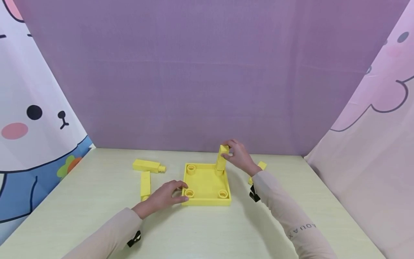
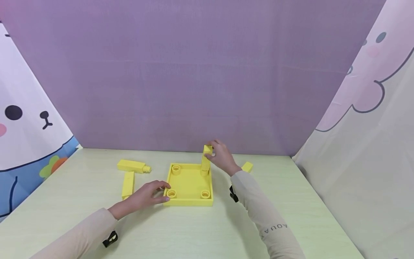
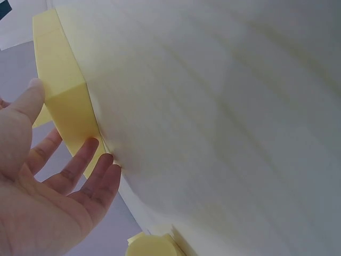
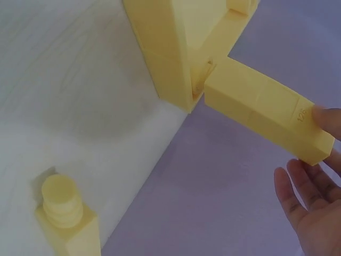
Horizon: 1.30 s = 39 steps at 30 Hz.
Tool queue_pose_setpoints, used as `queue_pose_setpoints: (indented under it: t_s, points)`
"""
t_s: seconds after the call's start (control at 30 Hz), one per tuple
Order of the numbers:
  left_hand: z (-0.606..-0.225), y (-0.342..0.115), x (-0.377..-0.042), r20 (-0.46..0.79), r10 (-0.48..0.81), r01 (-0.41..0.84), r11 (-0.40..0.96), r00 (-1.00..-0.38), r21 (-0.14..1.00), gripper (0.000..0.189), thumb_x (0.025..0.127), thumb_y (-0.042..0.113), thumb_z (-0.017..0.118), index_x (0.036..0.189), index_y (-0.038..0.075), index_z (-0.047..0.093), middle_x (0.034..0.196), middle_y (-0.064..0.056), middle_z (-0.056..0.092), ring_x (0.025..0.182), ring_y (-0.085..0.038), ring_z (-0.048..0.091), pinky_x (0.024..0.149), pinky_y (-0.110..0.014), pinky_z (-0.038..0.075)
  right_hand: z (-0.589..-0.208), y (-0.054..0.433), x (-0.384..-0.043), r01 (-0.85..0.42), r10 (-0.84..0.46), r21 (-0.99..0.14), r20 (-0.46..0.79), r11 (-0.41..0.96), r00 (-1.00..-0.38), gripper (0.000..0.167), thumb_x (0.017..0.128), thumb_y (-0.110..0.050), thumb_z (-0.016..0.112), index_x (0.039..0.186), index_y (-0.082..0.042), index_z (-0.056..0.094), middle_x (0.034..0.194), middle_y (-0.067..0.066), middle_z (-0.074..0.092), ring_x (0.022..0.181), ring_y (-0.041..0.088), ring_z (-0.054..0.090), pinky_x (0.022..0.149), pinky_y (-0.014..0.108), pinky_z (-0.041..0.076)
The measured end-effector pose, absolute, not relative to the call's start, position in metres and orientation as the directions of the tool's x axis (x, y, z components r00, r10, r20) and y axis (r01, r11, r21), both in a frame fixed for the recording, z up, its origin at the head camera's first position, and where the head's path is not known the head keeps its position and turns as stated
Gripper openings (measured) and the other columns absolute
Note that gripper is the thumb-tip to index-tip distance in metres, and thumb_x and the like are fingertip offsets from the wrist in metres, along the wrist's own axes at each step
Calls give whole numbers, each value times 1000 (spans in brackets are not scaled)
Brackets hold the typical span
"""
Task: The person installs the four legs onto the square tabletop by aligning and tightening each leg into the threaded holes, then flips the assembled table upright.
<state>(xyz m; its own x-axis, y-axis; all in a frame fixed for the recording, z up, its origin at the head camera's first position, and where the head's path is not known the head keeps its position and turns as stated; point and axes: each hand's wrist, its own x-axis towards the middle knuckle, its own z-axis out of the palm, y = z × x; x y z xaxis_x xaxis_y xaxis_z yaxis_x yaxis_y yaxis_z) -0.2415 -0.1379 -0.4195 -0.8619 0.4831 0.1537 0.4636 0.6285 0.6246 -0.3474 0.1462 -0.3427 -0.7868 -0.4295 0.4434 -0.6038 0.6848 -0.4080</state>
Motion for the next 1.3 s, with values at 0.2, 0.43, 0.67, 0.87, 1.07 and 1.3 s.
queue_pose_setpoints:
  t_s: [0.2,0.43,0.67,0.87,1.07,1.3]
  points:
    - [-420,-138,-242,155,482,464,630,-862,622,41,84,33,65,113,6,57,110,-7,60,105,-27,55,89,-44,46,-337,148,-350,-627,-486,-394,405,672,-775,35,83,-10,66,116,-1,57,112,14,58,96,27,56,74,36,52]
    - [-419,-138,-241,155,482,464,630,-862,622,40,84,32,65,113,6,57,110,-7,60,105,-27,55,89,-44,46,-331,151,-352,-657,-544,-395,368,643,-754,34,82,-5,65,115,0,57,113,16,57,98,28,56,68,29,54]
    - [-419,-138,-241,147,478,456,634,-866,624,41,84,34,65,113,6,57,111,-7,60,106,-27,55,89,-44,46,-333,151,-352,-660,-529,-402,396,635,-751,33,82,-6,67,113,0,58,109,15,59,93,27,58,68,30,53]
    - [-419,-137,-241,149,478,458,634,-865,624,41,84,33,65,113,6,57,111,-7,60,106,-27,55,90,-44,46,-341,148,-349,-604,-437,-437,427,666,-792,32,81,-10,68,110,-2,59,105,13,61,86,24,59,72,33,52]
    - [-420,-138,-241,148,478,457,636,-866,622,42,84,34,64,114,6,57,112,-7,59,106,-27,55,91,-44,45,-342,146,-346,-583,-412,-454,424,674,-807,32,81,-11,68,110,-2,59,105,13,60,87,23,58,75,35,51]
    - [-420,-138,-242,147,479,458,636,-865,621,42,84,34,64,114,6,57,112,-7,59,106,-27,55,90,-44,45,-338,148,-350,-620,-482,-425,394,660,-783,36,82,-7,67,114,0,56,110,16,58,90,26,57,77,40,52]
